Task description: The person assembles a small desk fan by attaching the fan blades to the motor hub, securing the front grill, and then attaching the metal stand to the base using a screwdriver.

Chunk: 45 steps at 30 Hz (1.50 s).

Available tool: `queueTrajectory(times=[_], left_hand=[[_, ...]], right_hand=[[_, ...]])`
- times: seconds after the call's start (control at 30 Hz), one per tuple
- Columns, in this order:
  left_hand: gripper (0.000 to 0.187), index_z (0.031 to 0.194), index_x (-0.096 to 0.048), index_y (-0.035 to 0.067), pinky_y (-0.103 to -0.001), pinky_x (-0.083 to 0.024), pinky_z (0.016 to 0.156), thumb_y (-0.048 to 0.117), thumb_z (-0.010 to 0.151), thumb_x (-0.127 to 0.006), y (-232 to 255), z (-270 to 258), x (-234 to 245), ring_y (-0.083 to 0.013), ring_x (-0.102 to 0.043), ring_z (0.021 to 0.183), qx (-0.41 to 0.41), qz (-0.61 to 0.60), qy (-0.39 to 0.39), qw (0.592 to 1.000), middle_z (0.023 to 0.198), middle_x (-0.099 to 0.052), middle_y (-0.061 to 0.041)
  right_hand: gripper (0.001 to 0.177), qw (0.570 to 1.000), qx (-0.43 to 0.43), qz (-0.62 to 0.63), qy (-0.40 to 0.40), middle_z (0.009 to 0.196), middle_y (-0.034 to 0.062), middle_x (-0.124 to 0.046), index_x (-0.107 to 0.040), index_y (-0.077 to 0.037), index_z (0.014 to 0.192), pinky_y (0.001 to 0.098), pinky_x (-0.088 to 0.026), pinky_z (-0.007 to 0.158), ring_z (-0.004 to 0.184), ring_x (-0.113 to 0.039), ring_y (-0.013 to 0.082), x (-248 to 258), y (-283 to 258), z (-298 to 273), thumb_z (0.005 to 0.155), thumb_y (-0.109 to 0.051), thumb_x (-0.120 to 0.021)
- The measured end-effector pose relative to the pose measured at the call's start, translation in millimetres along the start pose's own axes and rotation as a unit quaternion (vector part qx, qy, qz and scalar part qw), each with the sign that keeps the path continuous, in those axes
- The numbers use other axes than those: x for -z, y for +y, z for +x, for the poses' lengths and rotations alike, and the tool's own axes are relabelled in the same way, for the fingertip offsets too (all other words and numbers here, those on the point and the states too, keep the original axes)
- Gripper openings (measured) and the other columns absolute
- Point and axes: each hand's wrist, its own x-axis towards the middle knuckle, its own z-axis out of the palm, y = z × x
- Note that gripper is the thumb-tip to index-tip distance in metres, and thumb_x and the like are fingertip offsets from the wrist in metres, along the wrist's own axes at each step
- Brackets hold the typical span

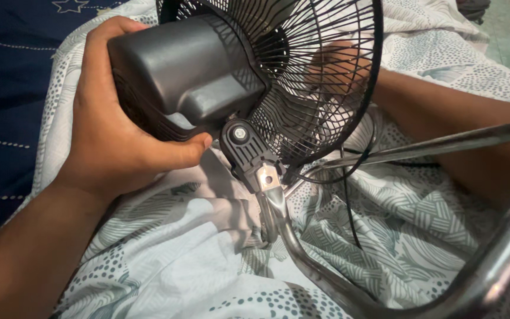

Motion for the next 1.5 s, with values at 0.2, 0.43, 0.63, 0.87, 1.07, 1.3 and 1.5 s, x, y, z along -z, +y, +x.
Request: queueTrajectory(times=[0.2, 0.43, 0.63, 0.87, 1.07, 1.3, 1.5], left_hand=[[0.096, 0.141, -0.03, 0.004, -0.034, -0.057, 0.106, 0.008, 0.07, -0.094, -3.2, -1.8, -0.6, -0.0174, -0.062, 0.117, 0.001, -0.031, -0.006, 1.0, 0.125, -0.055, -0.01], [0.097, 0.142, -0.029, 0.005, -0.033, -0.057, 0.107, 0.009, 0.07, -0.094, -4.3, -1.6, 0.1, -0.0171, -0.062, 0.12, 0.014, -0.043, -0.013, 0.999, 0.128, -0.054, -0.009], [0.098, 0.144, -0.03, 0.006, -0.033, -0.057, 0.107, 0.007, 0.07, -0.093, -3.7, -1.1, -0.6, -0.0164, -0.061, 0.119, 0.015, -0.063, -0.012, 0.998, 0.127, -0.054, -0.008], [0.097, 0.143, -0.03, 0.006, -0.032, -0.058, 0.103, 0.008, 0.068, -0.092, 1.9, -1.2, -2.5, -0.0163, -0.064, 0.12, 0.034, -0.091, -0.004, 0.995, 0.129, -0.057, -0.008], [0.094, 0.139, -0.035, 0.004, -0.033, -0.057, 0.098, 0.007, 0.065, -0.094, 0.1, -5.6, -3.8, -0.0201, -0.065, 0.116, -0.008, 0.012, 0.031, 0.999, 0.126, -0.062, -0.013], [0.101, 0.146, -0.036, 0.004, -0.034, -0.059, 0.097, 0.01, 0.066, -0.096, 0.1, -9.2, -4.8, -0.0224, -0.067, 0.117, -0.001, 0.016, 0.039, 0.999, 0.13, -0.061, -0.015], [0.103, 0.143, -0.035, 0.002, -0.035, -0.059, 0.093, 0.012, 0.061, -0.096, -0.3, -7.6, -5.6, -0.0234, -0.067, 0.113, 0.013, 0.034, 0.046, 0.998, 0.127, -0.06, -0.017]], right_hand=[[0.023, 0.991, -0.082, 0.109, 0.013, 0.085, 0.0073, -0.069, -0.071, -0.007, 0.102, 0.0378, -0.052, 0.064, 0.073, -0.063, 0.0198, 26.8, 10.6, -3.5, 0.099, -0.028, -0.063], [0.025, 0.981, -0.113, 0.154, 0.016, 0.087, 0.0082, -0.068, -0.07, -0.006, 0.107, 0.0376, -0.051, 0.064, 0.074, -0.062, 0.0195, 29.7, 1.2, -6.0, 0.101, -0.028, -0.062], [0.026, 0.964, -0.136, 0.219, 0.056, 0.089, 0.009, -0.068, -0.069, -0.005, 0.112, 0.0374, -0.05, 0.064, 0.074, -0.061, 0.0193, 46.6, -17.4, -24.3, 0.103, -0.028, -0.061], [0.028, 0.939, -0.179, 0.25, 0.152, 0.091, 0.01, -0.067, -0.068, -0.004, 0.117, 0.0371, -0.049, 0.064, 0.075, -0.059, 0.019, 128.2, -87.1, -136.4, 0.105, -0.028, -0.061], [0.034, 0.893, -0.216, 0.342, 0.199, 0.095, 0.0161, -0.073, -0.072, 0.003, 0.115, 0.0366, -0.051, 0.083, 0.085, -0.07, 0.0192, 175.1, -169.2, -322.5, 0.093, -0.023, -0.071], [0.028, 0.88, -0.374, 0.229, -0.182, 0.092, 0.0071, -0.075, -0.076, -0.01, 0.109, 0.0324, -0.059, 0.081, 0.084, -0.069, 0.0175, 167.3, -289.9, -379.7, 0.094, -0.032, -0.069], [0.024, 0.921, -0.18, 0.343, -0.051, 0.082, 0.0047, -0.08, -0.078, -0.01, 0.102, 0.0311, -0.059, 0.07, 0.075, -0.069, 0.0159, 150.6, -311.3, -366.7, 0.088, -0.029, -0.073]])
